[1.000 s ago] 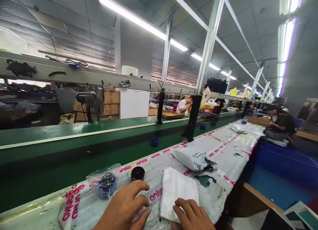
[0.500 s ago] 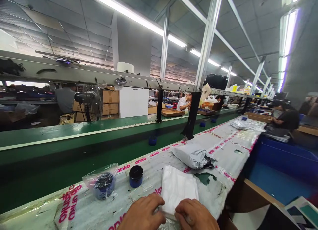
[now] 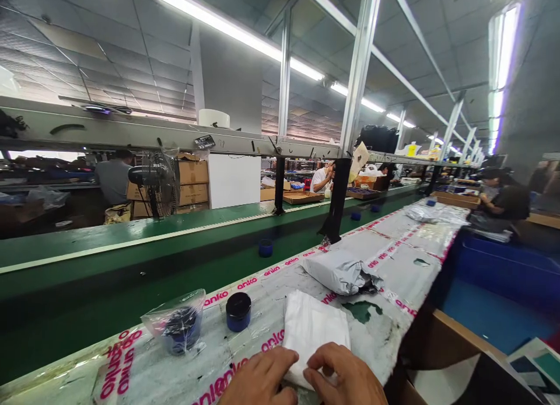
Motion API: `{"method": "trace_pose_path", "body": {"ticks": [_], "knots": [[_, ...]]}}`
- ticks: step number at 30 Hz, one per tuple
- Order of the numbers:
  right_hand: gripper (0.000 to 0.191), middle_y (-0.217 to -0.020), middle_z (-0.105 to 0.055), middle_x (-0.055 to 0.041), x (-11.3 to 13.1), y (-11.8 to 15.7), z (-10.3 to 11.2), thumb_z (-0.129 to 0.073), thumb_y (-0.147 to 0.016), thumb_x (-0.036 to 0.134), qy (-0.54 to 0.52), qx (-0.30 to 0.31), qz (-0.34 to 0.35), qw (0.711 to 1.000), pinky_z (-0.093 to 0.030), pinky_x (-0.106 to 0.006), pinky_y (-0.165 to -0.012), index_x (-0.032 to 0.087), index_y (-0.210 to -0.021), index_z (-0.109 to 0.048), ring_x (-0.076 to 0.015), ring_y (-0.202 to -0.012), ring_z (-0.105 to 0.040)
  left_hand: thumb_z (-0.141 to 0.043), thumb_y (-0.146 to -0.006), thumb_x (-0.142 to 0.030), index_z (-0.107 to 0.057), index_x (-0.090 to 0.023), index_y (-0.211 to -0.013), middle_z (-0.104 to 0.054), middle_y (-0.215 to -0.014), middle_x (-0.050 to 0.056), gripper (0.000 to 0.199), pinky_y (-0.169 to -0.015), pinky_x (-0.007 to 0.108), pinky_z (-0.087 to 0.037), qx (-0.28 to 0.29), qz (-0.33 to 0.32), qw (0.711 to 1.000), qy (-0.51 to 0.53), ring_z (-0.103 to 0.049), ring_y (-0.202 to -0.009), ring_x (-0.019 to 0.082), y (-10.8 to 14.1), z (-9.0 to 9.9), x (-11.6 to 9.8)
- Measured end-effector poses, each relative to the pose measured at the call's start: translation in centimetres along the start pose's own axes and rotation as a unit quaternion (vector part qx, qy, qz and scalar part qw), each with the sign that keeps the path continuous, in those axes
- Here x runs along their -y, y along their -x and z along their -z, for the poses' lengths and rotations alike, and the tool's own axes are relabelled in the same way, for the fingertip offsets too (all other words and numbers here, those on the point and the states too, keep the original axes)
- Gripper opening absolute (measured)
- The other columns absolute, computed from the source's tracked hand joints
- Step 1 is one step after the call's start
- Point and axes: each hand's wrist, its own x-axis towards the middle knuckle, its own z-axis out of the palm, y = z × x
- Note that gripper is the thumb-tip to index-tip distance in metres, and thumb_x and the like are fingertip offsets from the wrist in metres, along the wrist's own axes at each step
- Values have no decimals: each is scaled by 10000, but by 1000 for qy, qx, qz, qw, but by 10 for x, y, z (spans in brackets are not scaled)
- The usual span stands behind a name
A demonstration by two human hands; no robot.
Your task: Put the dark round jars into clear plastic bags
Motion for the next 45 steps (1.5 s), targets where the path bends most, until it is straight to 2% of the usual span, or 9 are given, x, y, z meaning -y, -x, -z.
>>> {"method": "trace_pose_path", "body": {"ticks": [5, 14, 19, 23, 26, 28, 33, 42, 45], "knots": [[405, -763, -723, -32, -3, -10, 10, -521, -855, 541, -131, 32, -72, 988, -463, -291, -665, 210, -800, -748, -227, -754, -629, -567, -853, -204, -575, -292, -1280, -717, -1219, 11, 436, -876, 320, -551, -33, 22, 999, 0, -688, -1026, 231, 0, -8, 2], [275, -587, -597, 17, 8, -21, 29, -659, -724, 468, -230, -1, -95, 969, -415, -255, -548, 201, -690, -713, -149, -572, -508, -619, -959, -303, -707, -200, -1011, -696, -1260, 44, 145, -915, 391, -545, 30, -161, 979, -119, -662, -1124, 259, -16, -15, 1], [336, -734, -714, -29, 20, -6, 63, -748, -660, 556, -271, -144, -85, 948, -544, -256, -614, 229, -735, -721, -214, -703, -655, -576, -994, -304, -727, -175, -969, -688, -1260, 57, 200, -863, 370, -542, 58, -166, 973, -147, -659, -1089, 239, -22, -5, -6], [454, -687, -733, -33, 31, -12, 70, -813, -604, 595, -384, -199, -147, 890, -538, -270, -532, 223, -842, -706, -201, -595, -648, -570, -995, -275, -727, -181, -932, -649, -1337, 56, 193, -988, 417, -482, 84, -136, 982, -102, -605, -1204, 268, -22, 10, -9], [490, -679, -740, -24, 47, -26, 58, -866, -567, 573, -435, -159, -149, 874, -523, -247, -528, 208, -851, -703, -175, -590, -644, -747, -842, -318, -709, -195, -850, -720, -1141, 65, 129, -927, 401, -469, 52, -8, 998, 40, -645, -1080, 286, -21, 36, -17], [459, -677, -733, -18, 58, -35, 47, -890, -555, 538, -434, -127, -128, 883, -517, -236, -533, 195, -802, -714, -164, -605, -642, -800, -746, -369, -684, -205, -885, -707, -938, 27, 244, -794, 335, -461, 2, 120, 972, 200, -648, -879, 228, -24, 58, -26], [385, -696, -722, 8, 77, -54, 23, -915, -565, 468, -483, -19, -60, 873, -544, -265, -616, 202, -755, -711, -168, -652, -673, -785, -659, -420, -604, -158, -882, -638, -782, 13, 389, -658, 246, -420, -67, 268, 805, 526, -562, -713, 143, -46, 101, -38], [155, -807, -727, -20, 92, -78, 19, -682, -845, 383, -218, -62, 152, 962, -542, -302, -641, 233, -882, -704, -183, -709, -670, -535, -790, -84, -659, -183, -843, -700, -785, 13, 167, -687, 274, -460, -74, 270, 949, 144, -661, -770, 186, -51, 139, 12], [156, -903, -728, -28, 97, -89, 13, -533, -953, 221, -23, -147, 324, 934, -541, -320, -743, 248, -978, -685, -186, -809, -680, -533, -816, -33, -681, -211, -938, -710, -909, 26, 262, -800, 336, -454, -69, 219, 973, -22, -660, -900, 234, -55, 158, 23]]}}
